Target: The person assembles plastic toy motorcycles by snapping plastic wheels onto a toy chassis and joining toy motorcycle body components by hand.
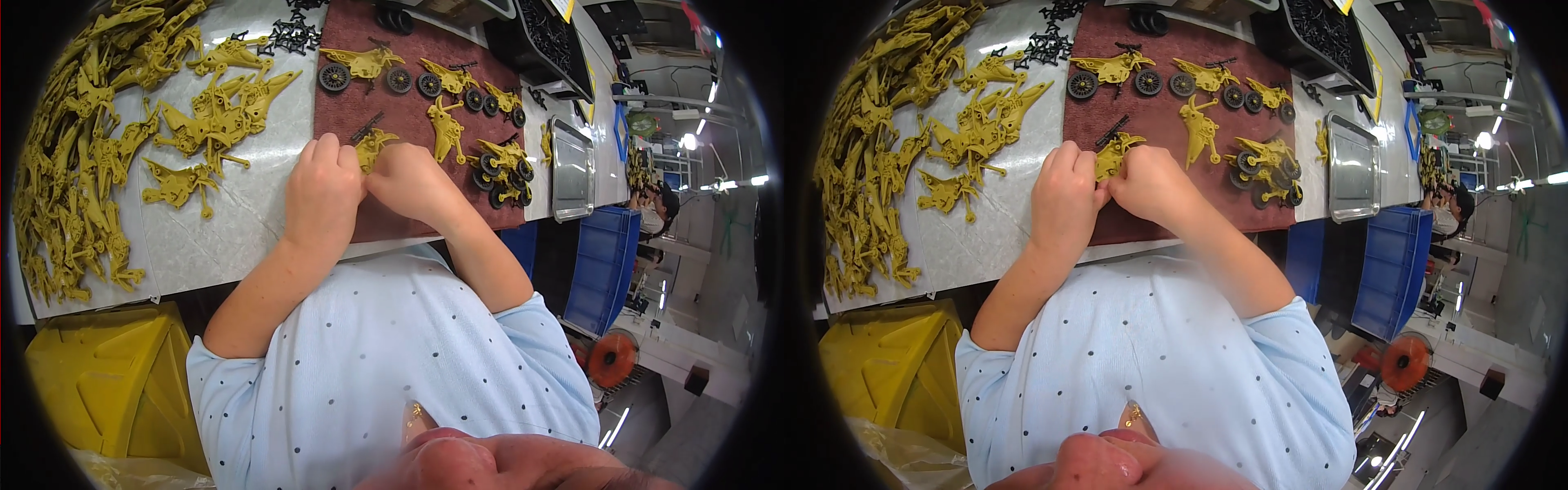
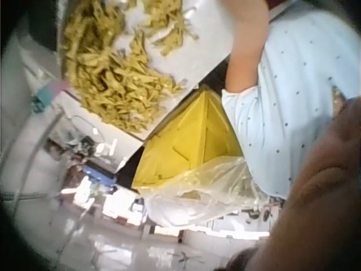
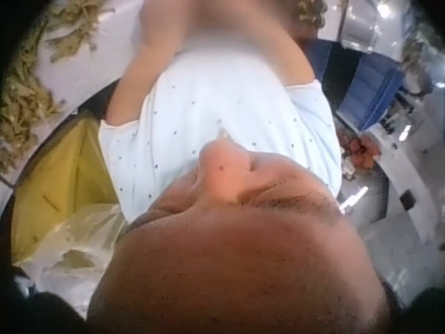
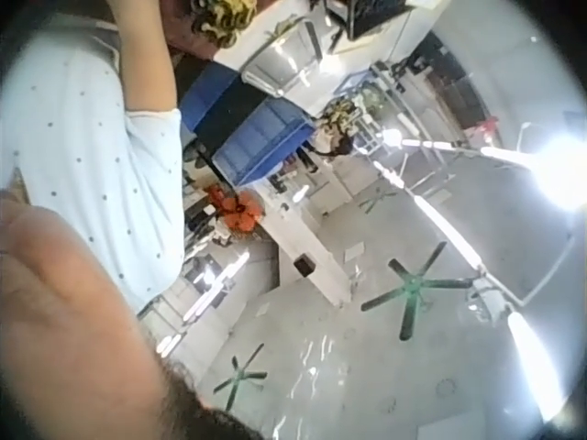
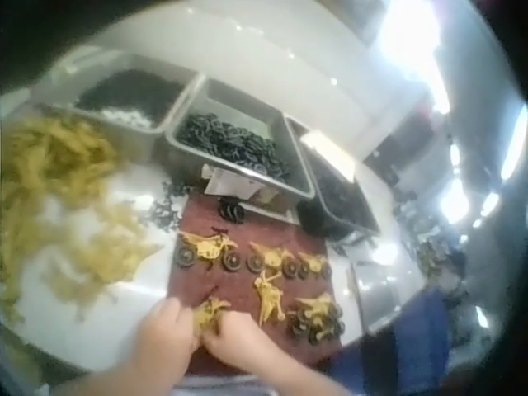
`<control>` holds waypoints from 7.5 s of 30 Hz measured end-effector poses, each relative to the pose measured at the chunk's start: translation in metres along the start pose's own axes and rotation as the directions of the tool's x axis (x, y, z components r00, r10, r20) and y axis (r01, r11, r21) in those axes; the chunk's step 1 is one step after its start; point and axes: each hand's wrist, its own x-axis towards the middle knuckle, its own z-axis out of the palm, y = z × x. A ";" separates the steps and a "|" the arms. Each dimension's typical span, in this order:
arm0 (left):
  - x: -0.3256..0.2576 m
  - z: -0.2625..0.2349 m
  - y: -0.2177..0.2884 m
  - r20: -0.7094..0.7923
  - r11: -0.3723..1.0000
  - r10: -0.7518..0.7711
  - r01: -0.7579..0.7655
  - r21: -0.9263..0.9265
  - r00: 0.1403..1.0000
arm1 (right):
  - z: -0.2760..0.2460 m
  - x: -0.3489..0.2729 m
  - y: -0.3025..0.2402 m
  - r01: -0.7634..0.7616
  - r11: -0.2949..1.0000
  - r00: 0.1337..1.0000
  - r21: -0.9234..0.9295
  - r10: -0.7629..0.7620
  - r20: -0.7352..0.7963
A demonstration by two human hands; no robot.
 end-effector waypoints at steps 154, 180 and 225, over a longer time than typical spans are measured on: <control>0.018 -0.035 0.019 0.339 0.930 -0.230 0.308 -0.199 0.912 | -0.029 0.008 0.065 0.095 0.593 0.984 0.800 -0.175 0.013; 0.004 -0.017 0.050 -0.229 0.953 0.035 -0.102 -0.286 0.973 | -0.015 -0.036 0.046 0.632 0.445 0.775 0.634 -0.373 -0.510; 0.027 -0.009 0.047 -0.288 0.823 0.560 -0.484 0.296 0.776 | -0.047 -0.045 0.077 0.060 0.214 0.987 0.975 -0.161 -0.026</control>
